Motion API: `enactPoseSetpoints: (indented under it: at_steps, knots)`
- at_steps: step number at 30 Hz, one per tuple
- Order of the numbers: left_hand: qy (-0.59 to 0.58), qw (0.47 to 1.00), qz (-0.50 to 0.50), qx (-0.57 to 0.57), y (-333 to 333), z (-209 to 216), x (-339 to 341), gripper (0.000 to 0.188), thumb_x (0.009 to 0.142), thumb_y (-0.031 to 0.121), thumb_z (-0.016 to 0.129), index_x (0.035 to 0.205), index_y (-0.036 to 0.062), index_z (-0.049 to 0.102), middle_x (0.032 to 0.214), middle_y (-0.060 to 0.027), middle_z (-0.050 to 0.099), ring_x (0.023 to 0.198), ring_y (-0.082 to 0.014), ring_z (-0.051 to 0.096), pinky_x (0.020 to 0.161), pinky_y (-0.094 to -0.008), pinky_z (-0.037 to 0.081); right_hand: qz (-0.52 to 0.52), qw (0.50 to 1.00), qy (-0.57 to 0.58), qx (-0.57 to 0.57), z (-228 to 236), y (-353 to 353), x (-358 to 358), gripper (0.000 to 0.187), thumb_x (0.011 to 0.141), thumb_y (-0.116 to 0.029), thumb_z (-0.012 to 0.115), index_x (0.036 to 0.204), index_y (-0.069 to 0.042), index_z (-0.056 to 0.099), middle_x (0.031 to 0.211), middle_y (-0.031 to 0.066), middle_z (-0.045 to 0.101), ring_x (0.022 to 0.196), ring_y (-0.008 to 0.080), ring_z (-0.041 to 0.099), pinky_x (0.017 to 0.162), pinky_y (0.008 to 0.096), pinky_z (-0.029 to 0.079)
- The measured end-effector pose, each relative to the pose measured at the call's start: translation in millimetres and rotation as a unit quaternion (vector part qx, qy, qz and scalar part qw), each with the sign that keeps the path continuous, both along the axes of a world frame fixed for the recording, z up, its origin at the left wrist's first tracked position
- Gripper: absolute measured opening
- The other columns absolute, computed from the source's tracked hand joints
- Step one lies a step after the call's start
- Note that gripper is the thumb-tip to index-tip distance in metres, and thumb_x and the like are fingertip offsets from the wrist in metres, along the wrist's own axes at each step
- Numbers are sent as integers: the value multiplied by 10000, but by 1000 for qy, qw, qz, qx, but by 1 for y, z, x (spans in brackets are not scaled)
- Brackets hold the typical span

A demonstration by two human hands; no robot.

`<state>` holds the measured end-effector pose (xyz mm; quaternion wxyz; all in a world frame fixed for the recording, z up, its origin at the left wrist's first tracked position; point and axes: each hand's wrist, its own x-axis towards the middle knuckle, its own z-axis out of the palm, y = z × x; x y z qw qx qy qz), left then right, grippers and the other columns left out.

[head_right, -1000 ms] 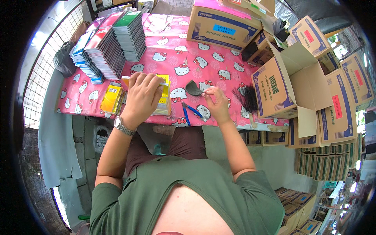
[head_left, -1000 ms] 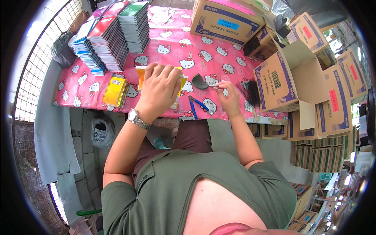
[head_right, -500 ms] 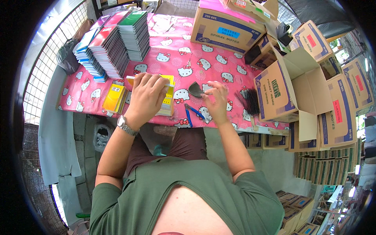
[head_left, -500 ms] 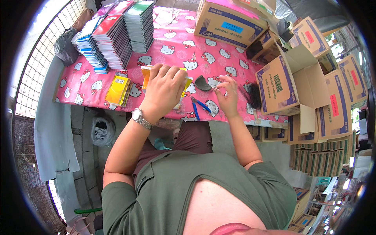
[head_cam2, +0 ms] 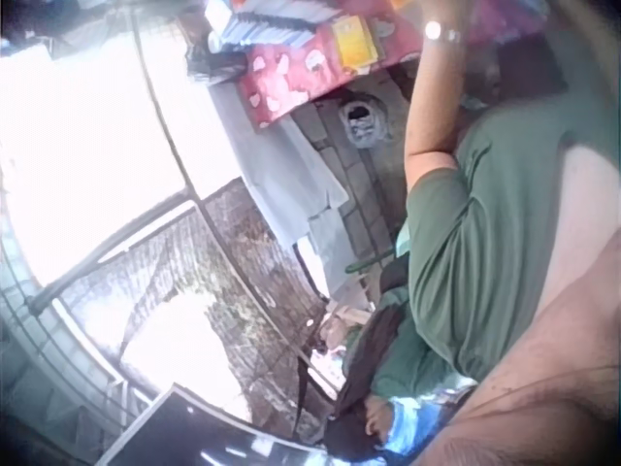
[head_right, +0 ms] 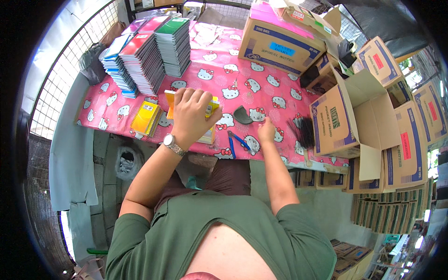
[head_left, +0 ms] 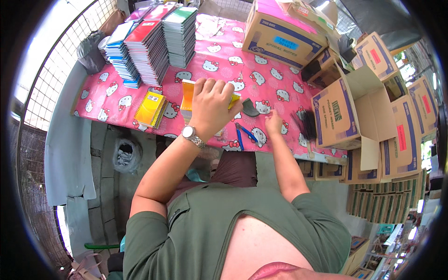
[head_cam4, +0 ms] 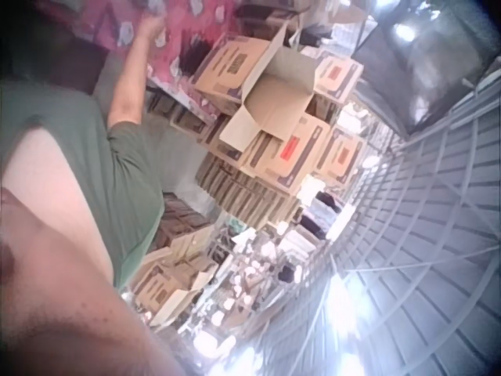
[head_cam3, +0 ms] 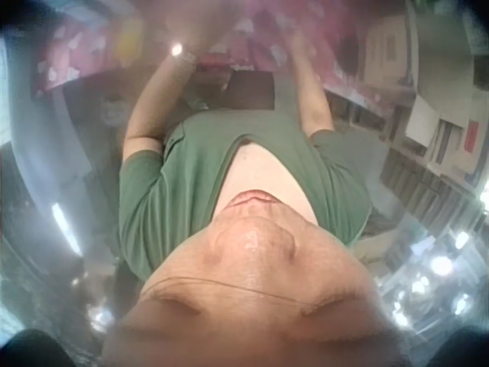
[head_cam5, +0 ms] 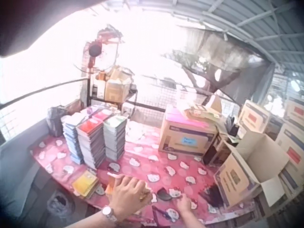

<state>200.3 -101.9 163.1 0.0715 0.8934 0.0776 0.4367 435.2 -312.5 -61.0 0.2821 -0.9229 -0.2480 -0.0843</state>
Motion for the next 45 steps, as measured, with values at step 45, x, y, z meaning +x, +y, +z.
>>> enactPoseSetpoints:
  at_steps: [45]
  knots:
    - [90, 996, -14, 11, -2, 7, -21, 194, 906, 272, 632, 1058, 154, 609, 957, -67, 653, 966, -275, 627, 1043, -516, 352, 68, 772, 487, 403, 92, 98, -3, 418, 1010, -239, 521, 1369, -31, 473, 1192, 180, 635, 1004, 261, 652, 818, 401, 526]
